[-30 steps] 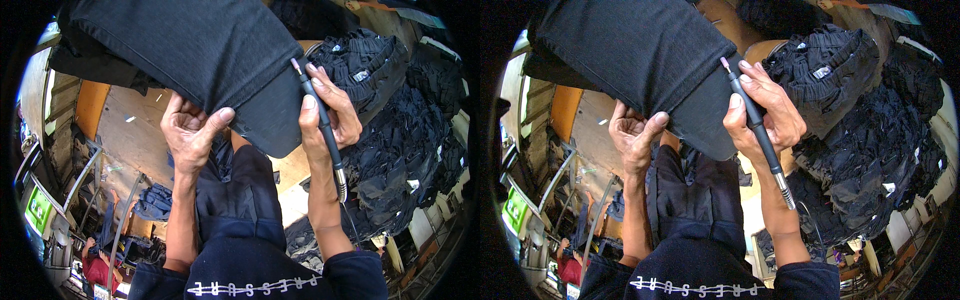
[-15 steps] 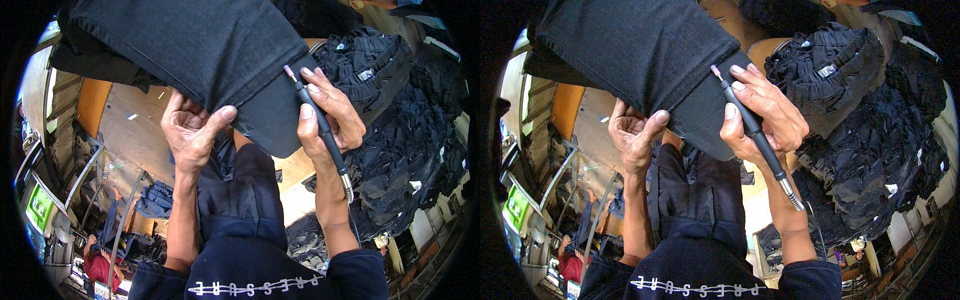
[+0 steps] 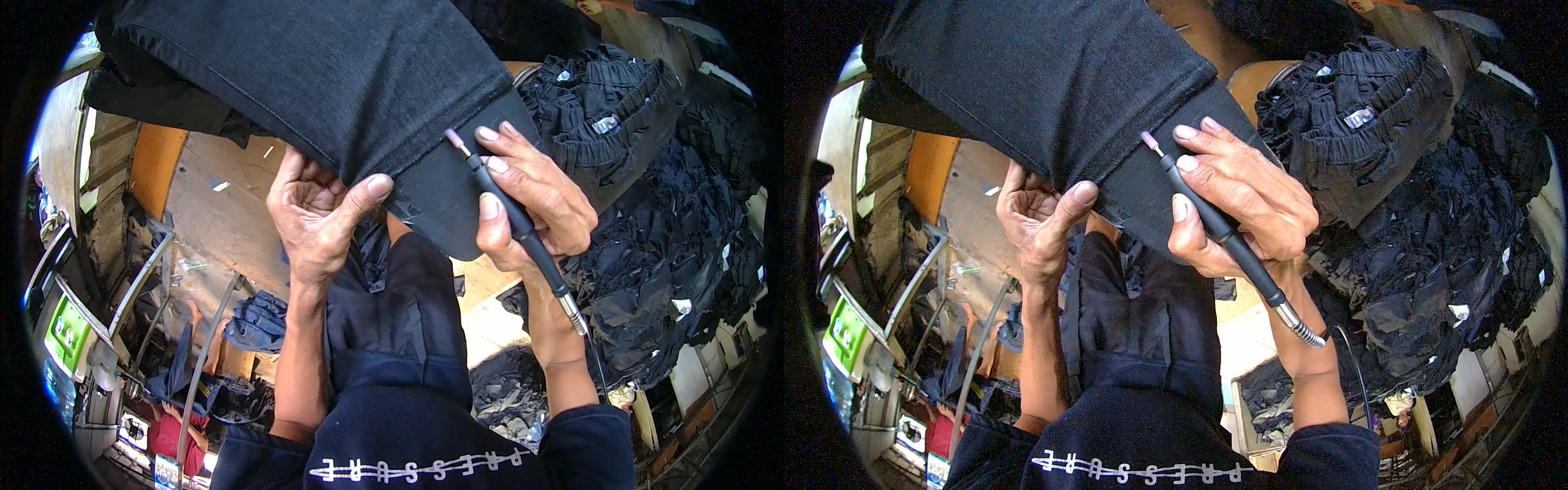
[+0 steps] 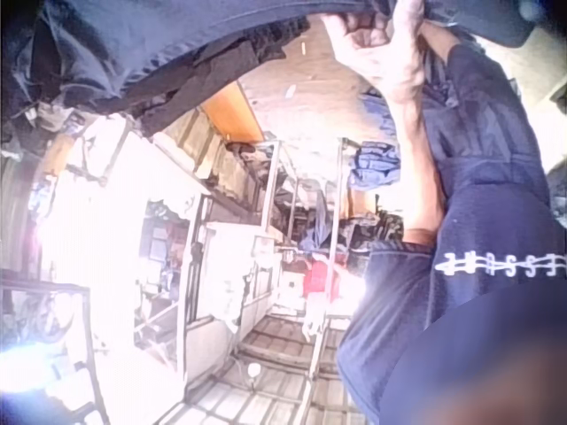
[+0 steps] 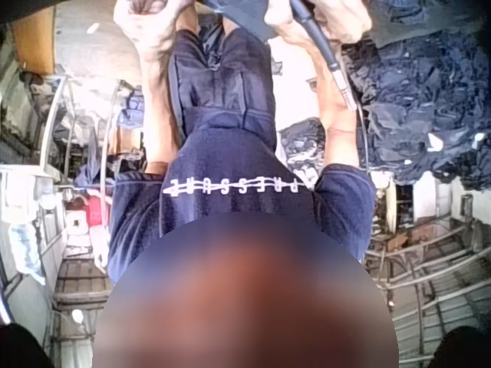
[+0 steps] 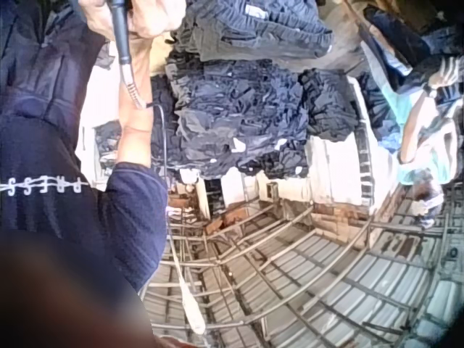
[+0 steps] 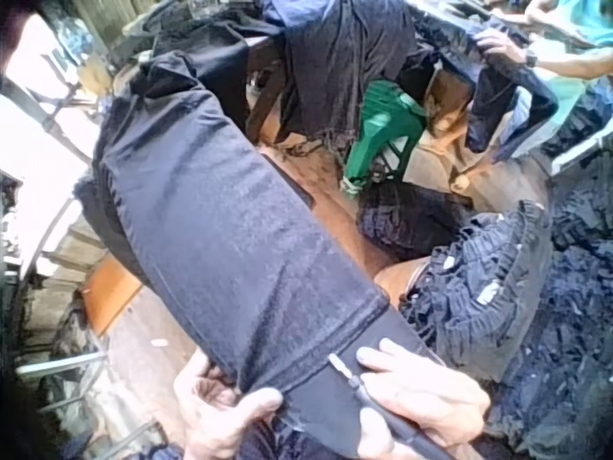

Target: The person uses a small rotary tool to trim loose threads from the seams and edges of black pants. They repeatedly pick up pants, position them on a wooden board, and run the tool along seams and hems before placing the pants aside.

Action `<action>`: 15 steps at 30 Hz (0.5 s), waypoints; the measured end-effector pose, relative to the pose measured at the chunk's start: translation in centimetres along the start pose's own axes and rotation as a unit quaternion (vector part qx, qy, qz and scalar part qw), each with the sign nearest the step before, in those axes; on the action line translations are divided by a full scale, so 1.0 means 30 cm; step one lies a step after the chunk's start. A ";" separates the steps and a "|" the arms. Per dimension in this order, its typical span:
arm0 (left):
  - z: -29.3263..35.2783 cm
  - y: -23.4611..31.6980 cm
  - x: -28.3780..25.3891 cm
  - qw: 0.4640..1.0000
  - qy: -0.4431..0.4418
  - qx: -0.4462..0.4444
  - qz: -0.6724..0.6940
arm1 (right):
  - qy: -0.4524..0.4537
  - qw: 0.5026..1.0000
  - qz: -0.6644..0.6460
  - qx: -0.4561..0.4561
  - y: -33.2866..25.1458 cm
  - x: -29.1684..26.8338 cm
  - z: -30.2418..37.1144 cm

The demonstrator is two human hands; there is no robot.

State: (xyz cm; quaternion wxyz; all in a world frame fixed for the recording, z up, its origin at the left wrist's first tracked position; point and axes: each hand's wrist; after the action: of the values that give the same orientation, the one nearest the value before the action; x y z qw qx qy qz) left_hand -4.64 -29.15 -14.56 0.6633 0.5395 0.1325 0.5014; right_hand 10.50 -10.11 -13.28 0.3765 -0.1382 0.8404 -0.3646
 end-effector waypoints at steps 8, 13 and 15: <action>0.001 -0.011 -0.008 1.000 0.000 0.012 0.005 | -0.053 0.998 -0.022 -0.035 0.003 -0.010 -0.004; 0.003 0.002 0.011 1.000 0.021 -0.019 0.005 | -0.018 0.999 -0.016 -0.032 0.011 -0.016 0.007; 0.008 0.012 0.032 1.000 0.014 -0.025 0.007 | 0.069 0.997 -0.011 0.024 0.006 -0.004 0.000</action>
State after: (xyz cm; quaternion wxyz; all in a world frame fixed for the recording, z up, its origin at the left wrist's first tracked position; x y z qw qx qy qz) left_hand -4.23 -28.55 -13.82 0.6713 0.5165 0.1254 0.5166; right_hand 10.58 -9.94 -13.35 0.3168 -0.1130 0.8540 -0.3970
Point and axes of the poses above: each hand's wrist, its own z-axis away from the middle knuckle, its own x-axis out of the palm, y = z × x, and after that the axes turned 8 degrees about z, right-handed
